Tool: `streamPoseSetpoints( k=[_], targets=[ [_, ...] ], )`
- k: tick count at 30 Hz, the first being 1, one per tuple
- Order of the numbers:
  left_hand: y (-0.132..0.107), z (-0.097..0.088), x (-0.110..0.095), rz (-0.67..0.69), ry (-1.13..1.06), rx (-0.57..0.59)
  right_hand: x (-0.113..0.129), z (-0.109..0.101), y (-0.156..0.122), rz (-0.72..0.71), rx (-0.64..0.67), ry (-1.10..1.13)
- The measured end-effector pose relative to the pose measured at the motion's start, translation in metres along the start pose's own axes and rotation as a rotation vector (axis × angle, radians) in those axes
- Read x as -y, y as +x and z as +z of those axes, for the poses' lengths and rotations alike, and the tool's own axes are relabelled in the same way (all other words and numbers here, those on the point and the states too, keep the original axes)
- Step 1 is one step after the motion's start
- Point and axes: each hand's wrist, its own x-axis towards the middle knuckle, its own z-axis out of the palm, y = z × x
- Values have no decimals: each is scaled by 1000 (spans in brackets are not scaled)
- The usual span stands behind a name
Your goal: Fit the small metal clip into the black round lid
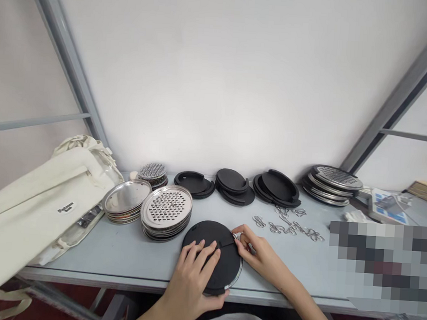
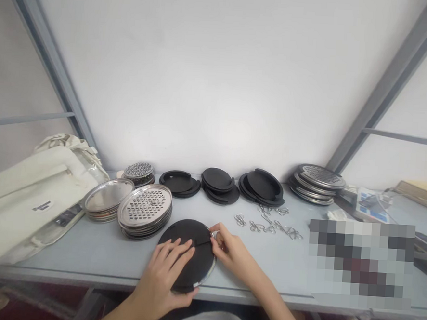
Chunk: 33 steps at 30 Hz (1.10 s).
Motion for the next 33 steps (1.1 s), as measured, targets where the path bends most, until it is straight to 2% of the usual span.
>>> streamPoseSetpoints(
  k=[9,17,21,27,33],
  targets=[
    [1,-1,0,-5,12,18,-1,0,0,26,-1,-26],
    [2,-3,0,6,10,12,-1,3,1,15,-87,-40],
    [0,0,1,-3,-4,17,-1,2,2,16,-81,-46],
    [-5,7,1,-38,-45,12,-1,0,1,-34,-80,-64],
    [-4,5,1,-27,-40,35,0,0,1,-67,-105,-91]
  ],
)
